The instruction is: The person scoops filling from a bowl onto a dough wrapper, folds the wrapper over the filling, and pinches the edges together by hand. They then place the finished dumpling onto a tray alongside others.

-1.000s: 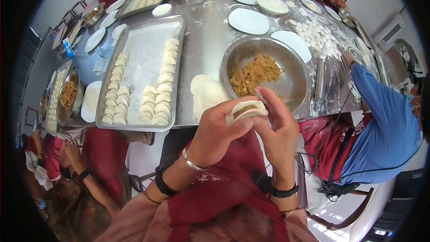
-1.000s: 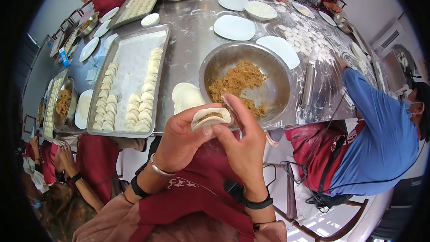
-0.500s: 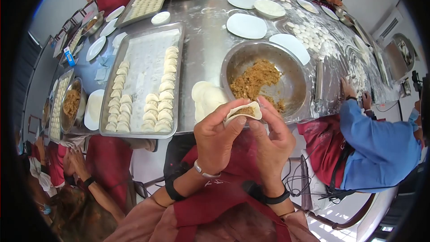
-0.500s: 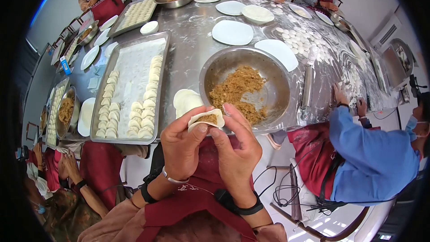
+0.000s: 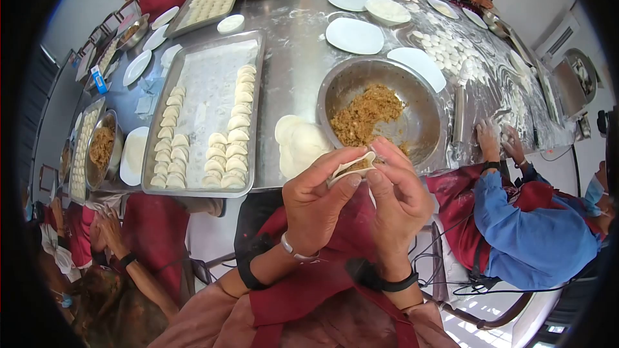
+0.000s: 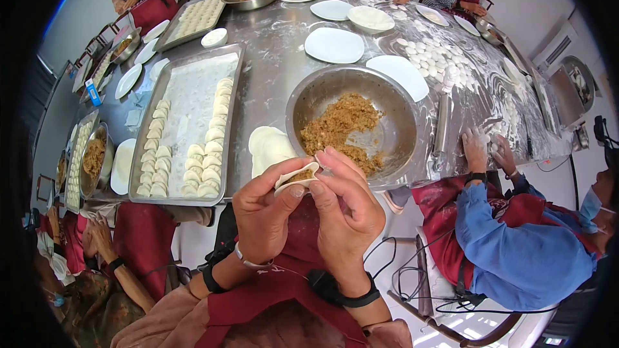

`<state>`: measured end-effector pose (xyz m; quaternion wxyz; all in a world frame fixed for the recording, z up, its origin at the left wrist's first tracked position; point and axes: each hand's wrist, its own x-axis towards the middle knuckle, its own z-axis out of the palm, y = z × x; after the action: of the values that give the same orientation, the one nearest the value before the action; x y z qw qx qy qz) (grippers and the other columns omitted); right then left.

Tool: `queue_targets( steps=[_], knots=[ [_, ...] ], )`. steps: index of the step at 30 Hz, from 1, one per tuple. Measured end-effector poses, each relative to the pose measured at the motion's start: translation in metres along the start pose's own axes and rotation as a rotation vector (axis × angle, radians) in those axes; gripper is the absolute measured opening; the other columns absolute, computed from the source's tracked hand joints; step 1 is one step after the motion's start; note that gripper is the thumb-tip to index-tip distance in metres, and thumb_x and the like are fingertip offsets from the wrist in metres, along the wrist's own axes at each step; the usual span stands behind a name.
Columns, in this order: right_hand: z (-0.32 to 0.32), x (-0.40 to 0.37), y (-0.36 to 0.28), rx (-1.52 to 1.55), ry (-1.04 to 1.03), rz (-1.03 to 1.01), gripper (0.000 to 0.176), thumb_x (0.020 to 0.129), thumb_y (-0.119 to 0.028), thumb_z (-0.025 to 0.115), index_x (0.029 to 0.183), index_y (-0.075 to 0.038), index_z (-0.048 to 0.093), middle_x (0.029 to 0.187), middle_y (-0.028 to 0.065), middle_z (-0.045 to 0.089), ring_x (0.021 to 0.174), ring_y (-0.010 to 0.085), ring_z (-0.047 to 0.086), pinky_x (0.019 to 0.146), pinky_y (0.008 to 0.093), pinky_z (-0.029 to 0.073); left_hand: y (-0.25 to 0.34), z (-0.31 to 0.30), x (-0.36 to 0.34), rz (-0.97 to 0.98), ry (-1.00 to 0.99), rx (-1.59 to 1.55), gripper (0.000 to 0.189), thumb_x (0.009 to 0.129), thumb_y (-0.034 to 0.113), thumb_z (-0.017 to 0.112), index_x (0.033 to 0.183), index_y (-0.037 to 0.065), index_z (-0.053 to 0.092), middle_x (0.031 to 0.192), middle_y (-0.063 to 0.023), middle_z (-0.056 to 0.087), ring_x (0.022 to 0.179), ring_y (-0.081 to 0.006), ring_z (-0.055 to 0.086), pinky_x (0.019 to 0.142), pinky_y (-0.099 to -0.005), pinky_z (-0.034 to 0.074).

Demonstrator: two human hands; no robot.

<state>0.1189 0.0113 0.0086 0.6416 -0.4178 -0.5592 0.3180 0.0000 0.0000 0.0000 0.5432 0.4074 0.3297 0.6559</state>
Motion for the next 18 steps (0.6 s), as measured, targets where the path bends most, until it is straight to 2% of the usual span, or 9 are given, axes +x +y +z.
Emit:
queue_targets(
  steps=[3,5,8,12,14,18],
  knots=[
    [-0.007,0.005,0.001,-0.134,-0.089,-0.103,0.017,0.083,-0.005,0.072,0.098,0.003,0.069,0.119,0.0186,0.065,0.120,0.0314,0.057,0.102,0.0394,0.043,0.001,0.002,0.002,0.003,-0.004,-0.011,0.032,0.091,-0.005,0.060,0.123,-0.008,0.058,0.122,-0.0129,0.061,0.110,-0.0151,0.058,0.094,-0.0260,0.047],
    [-0.005,0.006,-0.002,0.025,-0.095,0.069,0.024,0.083,-0.007,0.073,0.103,0.003,0.068,0.122,0.0186,0.064,0.125,0.0315,0.053,0.104,0.0406,0.040,0.002,0.001,0.002,0.013,-0.013,0.008,0.032,0.091,-0.005,0.059,0.123,-0.008,0.058,0.122,-0.0129,0.061,0.110,-0.0152,0.058,0.094,-0.0261,0.047],
    [-0.004,0.003,-0.001,0.130,-0.130,0.131,0.030,0.081,-0.008,0.075,0.107,0.004,0.067,0.124,0.0185,0.063,0.127,0.0319,0.051,0.106,0.0413,0.039,0.002,0.000,0.000,-0.006,-0.036,-0.050,0.033,0.091,-0.004,0.059,0.124,-0.008,0.057,0.122,-0.0136,0.061,0.110,-0.0156,0.058,0.094,-0.0267,0.047],
    [-0.001,0.001,-0.003,0.176,-0.092,0.182,0.028,0.080,-0.008,0.075,0.105,0.004,0.067,0.123,0.0185,0.063,0.126,0.0329,0.052,0.106,0.0414,0.039,0.004,0.001,-0.002,-0.017,-0.031,-0.079,0.034,0.093,-0.003,0.059,0.126,-0.008,0.055,0.121,-0.0138,0.061,0.108,-0.0145,0.059,0.093,-0.0260,0.048],
    [-0.001,0.001,0.001,0.022,-0.105,-0.001,0.024,0.081,-0.007,0.075,0.101,0.003,0.068,0.120,0.0186,0.065,0.124,0.0339,0.054,0.104,0.0413,0.040,0.005,0.002,-0.002,-0.010,-0.013,-0.101,0.034,0.093,-0.002,0.059,0.126,-0.008,0.055,0.120,-0.0138,0.062,0.107,-0.0140,0.059,0.092,-0.0256,0.049],
    [-0.002,0.002,-0.004,-0.104,-0.113,-0.086,0.018,0.081,-0.007,0.075,0.095,0.001,0.068,0.117,0.0185,0.066,0.121,0.0342,0.056,0.102,0.0415,0.042,0.011,0.000,-0.002,-0.011,-0.021,-0.001,0.033,0.092,-0.003,0.060,0.125,-0.008,0.057,0.118,-0.0137,0.063,0.104,-0.0134,0.060,0.089,-0.0250,0.050]
  ],
)
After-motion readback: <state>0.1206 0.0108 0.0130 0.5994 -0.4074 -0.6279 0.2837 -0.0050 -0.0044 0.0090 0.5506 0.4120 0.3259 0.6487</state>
